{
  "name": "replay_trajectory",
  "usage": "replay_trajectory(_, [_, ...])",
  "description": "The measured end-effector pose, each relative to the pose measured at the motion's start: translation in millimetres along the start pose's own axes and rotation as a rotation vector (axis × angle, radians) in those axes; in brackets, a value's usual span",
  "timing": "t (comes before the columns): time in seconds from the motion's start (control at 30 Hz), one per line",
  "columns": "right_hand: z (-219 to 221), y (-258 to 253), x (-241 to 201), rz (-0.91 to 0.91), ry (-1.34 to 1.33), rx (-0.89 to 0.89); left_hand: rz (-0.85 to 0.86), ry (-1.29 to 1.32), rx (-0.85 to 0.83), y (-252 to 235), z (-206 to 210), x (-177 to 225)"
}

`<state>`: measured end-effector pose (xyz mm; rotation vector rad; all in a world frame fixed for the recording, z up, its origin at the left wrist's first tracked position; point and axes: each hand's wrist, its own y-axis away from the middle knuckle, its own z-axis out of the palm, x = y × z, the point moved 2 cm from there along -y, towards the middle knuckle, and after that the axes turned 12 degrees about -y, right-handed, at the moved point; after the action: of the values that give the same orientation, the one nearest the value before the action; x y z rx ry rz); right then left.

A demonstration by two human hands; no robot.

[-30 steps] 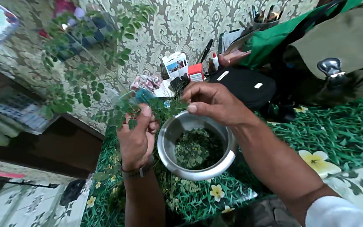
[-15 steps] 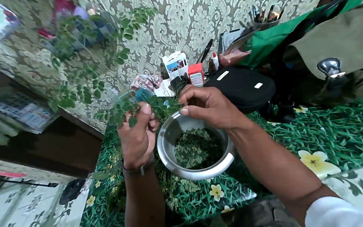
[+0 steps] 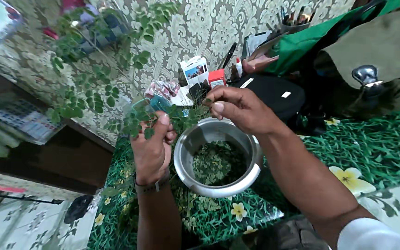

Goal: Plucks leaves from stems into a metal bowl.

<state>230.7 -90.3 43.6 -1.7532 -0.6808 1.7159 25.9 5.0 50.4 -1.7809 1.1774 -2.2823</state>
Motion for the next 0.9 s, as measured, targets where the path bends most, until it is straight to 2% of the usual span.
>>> replay_trajectory(0.2, [10.3, -2.4, 7.8, -0.109, -0.088, 0.062, 0.006, -0.031, -0.082, 2.1, 11.0, -6.1])
replay_trajectory(0.3, [6.1, -1.7, 7.1, -0.088, -0.159, 0.112, 0.005, -0.044, -0.066, 1.2, 9.2, -5.1])
replay_trajectory(0.43, [12.8, -1.4, 3.5, -0.030, -0.046, 0.022, 0.013, -0.049, -0.080, 3.0, 15.7, -6.1])
replay_trajectory(0.53, [17.3, -2.0, 6.5, -0.095, -0.067, 0.081, 0.023, -0.042, -0.108, 2.9, 16.7, -8.2])
replay_trajectory(0.7, [6.5, -0.9, 2.6, -0.125, -0.241, 0.191, -0.002, -0.046, -0.044, 1.2, 10.7, -5.0])
replay_trajectory(0.9, [7.5, -0.4, 4.3, -0.064, -0.299, 0.166, -0.016, 0.017, 0.008, -0.5, 11.9, -5.9])
